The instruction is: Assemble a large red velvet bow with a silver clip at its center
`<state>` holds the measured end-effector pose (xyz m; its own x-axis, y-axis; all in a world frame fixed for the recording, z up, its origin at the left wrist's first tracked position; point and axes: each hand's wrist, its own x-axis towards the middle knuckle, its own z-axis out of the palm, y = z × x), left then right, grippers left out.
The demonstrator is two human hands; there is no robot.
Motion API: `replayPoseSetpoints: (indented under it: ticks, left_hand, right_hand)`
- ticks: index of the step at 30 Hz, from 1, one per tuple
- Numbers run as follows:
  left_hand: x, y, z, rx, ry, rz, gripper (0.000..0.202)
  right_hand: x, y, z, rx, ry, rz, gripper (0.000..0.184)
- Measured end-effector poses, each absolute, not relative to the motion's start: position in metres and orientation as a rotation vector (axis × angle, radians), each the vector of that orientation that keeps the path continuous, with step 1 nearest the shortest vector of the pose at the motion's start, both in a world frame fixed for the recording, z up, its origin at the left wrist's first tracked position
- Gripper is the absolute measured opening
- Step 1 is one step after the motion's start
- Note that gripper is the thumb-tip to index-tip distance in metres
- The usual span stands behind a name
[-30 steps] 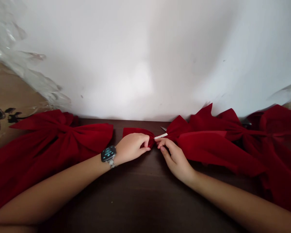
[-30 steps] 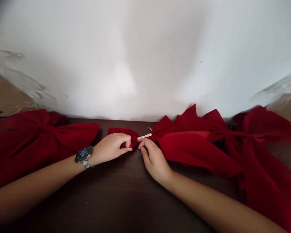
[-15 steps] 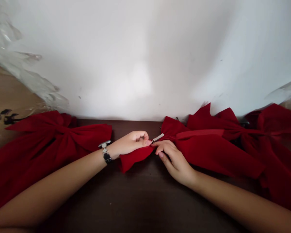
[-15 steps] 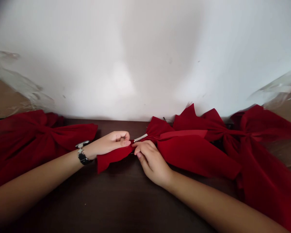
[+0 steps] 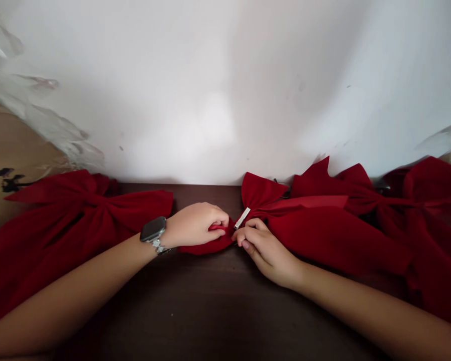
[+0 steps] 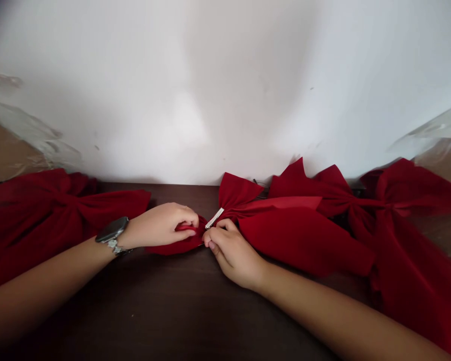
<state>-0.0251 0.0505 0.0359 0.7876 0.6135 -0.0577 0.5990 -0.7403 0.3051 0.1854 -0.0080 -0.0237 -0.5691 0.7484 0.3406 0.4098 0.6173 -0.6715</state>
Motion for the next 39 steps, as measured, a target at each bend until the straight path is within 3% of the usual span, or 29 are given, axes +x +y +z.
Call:
replayPoseSetpoints:
  ticks: [5, 21, 32, 39]
  left_hand:
    - [-0.022, 0.047, 0.036, 2.976, 0.925, 0.005, 0.018]
    - [-0.025, 0.059, 0.022, 2.856, 0.95, 0.259, 0.014]
    - [-0.026, 0.066, 0.013, 2.972, 0.53, 0.544, 0.026]
    - [-0.016, 0.063, -0.008, 2.8, 0.796, 0.786, 0.015]
  right_hand:
    - [0.185, -0.008, -0.024, -0.884, -2.251, 0.695, 0.016]
    - [0.192, 0.009, -0.024, -0.85, -2.173, 0.729, 0.016]
    - [0.194, 0.012, -0.021, -0.822, -2.053, 0.694, 0.016]
    - [0.197, 0.007, -0.023, -0.775, -2.029, 0.546, 0.013]
